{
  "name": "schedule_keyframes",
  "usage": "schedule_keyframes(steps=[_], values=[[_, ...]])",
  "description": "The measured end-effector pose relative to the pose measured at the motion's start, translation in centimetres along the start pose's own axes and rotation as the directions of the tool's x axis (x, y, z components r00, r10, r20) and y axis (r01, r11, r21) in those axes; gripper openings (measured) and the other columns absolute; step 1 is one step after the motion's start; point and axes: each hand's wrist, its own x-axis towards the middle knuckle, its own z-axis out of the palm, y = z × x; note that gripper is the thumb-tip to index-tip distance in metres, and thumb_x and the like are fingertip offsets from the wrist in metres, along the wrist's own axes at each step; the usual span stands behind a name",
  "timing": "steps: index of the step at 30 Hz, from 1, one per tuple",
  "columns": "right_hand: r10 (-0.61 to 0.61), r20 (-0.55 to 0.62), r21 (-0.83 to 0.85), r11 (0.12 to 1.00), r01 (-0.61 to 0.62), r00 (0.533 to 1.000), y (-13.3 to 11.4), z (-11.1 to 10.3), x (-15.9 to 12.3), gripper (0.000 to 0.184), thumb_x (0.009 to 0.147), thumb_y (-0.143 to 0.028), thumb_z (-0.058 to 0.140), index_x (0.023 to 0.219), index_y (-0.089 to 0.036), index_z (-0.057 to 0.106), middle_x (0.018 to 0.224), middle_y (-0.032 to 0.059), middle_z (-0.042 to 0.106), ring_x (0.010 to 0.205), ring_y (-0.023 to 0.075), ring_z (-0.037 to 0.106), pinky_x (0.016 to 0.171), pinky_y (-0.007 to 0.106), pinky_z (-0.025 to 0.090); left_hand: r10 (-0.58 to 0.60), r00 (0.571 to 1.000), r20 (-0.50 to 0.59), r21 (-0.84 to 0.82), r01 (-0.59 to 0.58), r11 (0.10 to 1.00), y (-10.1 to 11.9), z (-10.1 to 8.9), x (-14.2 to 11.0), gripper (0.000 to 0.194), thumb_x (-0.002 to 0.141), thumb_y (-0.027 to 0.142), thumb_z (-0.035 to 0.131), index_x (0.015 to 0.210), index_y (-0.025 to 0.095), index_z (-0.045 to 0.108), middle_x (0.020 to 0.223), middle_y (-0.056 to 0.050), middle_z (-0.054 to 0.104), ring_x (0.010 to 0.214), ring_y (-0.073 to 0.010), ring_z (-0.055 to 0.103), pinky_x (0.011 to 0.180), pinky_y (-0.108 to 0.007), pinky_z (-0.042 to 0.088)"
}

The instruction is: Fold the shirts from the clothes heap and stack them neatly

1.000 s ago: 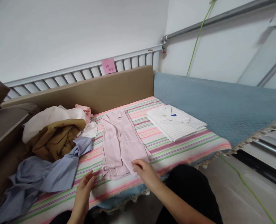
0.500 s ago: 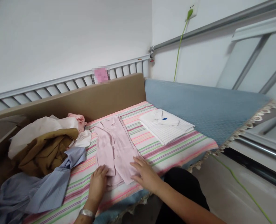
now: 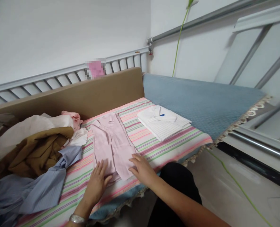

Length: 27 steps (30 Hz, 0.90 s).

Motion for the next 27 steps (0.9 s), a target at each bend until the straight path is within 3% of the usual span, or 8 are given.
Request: schedule_keyframes(steps=[4, 7, 12, 16, 21, 27], values=[[-0.024, 0.101, -0.070, 0.997, 0.031, 0.995, 0.1, -0.2, -0.4, 0.053, 0.072, -0.038, 0.065, 0.121, -0.021, 0.056, 0.138, 0.0125, 0.043, 0.130, 0.0275, 0.033, 0.107, 0.045, 0.025, 0.114, 0.993, -0.005, 0.076, -0.114, 0.991, -0.5, 1.9, -1.2, 0.062, 0.084, 0.044, 0.049, 0.139, 0.021, 0.032, 0.148, -0.014, 0.025, 0.136, -0.0308, 0.020, 0.106, -0.053, 0.024], [-0.017, 0.156, -0.128, 0.991, 0.037, 0.988, 0.6, 0.2, -0.7, 0.054, 0.069, -0.026, 0.064, 0.123, -0.022, 0.056, 0.143, 0.0117, 0.036, 0.133, 0.0274, 0.028, 0.108, 0.045, 0.023, 0.149, 0.988, -0.045, 0.107, -0.144, 0.984, -0.7, 2.5, -1.6, 0.063, 0.084, 0.042, 0.050, 0.141, 0.024, 0.028, 0.148, -0.013, 0.023, 0.136, -0.0296, 0.019, 0.106, -0.052, 0.025], [-0.001, 0.147, -0.166, 0.986, 0.026, 0.989, 1.5, 1.0, -0.7, 0.054, 0.067, -0.007, 0.050, 0.117, -0.022, 0.060, 0.140, 0.0104, 0.041, 0.130, 0.0246, 0.034, 0.107, 0.044, 0.026, 0.135, 0.990, -0.031, 0.106, -0.131, 0.986, -0.7, 2.3, -1.5, 0.064, 0.082, 0.041, 0.053, 0.140, 0.027, 0.029, 0.149, -0.012, 0.021, 0.137, -0.0304, 0.018, 0.105, -0.053, 0.026], [-0.026, 0.114, -0.086, 0.996, 0.036, 0.993, 1.7, 0.9, -0.1, 0.042, 0.073, -0.011, 0.048, 0.109, -0.020, 0.066, 0.134, 0.0119, 0.048, 0.126, 0.0252, 0.040, 0.105, 0.044, 0.029, 0.129, 0.991, -0.029, 0.106, -0.125, 0.986, -0.8, 2.5, -1.5, 0.063, 0.083, 0.044, 0.051, 0.140, 0.029, 0.028, 0.149, -0.011, 0.023, 0.137, -0.0303, 0.018, 0.105, -0.053, 0.026], [0.101, 0.034, 0.136, 0.985, -0.105, 0.994, 1.8, 0.2, 1.8, 0.036, 0.079, -0.017, 0.042, 0.104, -0.018, 0.068, 0.112, 0.0110, 0.064, 0.107, 0.0220, 0.056, 0.097, 0.040, 0.040, 0.139, 0.987, -0.079, 0.121, -0.129, 0.984, -1.1, 3.0, -1.6, 0.061, 0.084, 0.045, 0.049, 0.140, 0.028, 0.029, 0.148, -0.010, 0.025, 0.136, -0.0289, 0.019, 0.105, -0.051, 0.028], [0.125, -0.004, 0.173, 0.977, -0.122, 0.992, 1.0, 0.3, 2.0, 0.039, 0.074, -0.013, 0.044, 0.104, -0.018, 0.069, 0.116, 0.0100, 0.062, 0.112, 0.0214, 0.053, 0.101, 0.039, 0.036, 0.032, 0.996, -0.089, -0.031, -0.035, 0.999, 0.2, 1.9, -1.5, 0.054, 0.086, 0.042, 0.048, 0.136, 0.026, 0.036, 0.147, -0.010, 0.030, 0.136, -0.0293, 0.021, 0.105, -0.052, 0.028]])
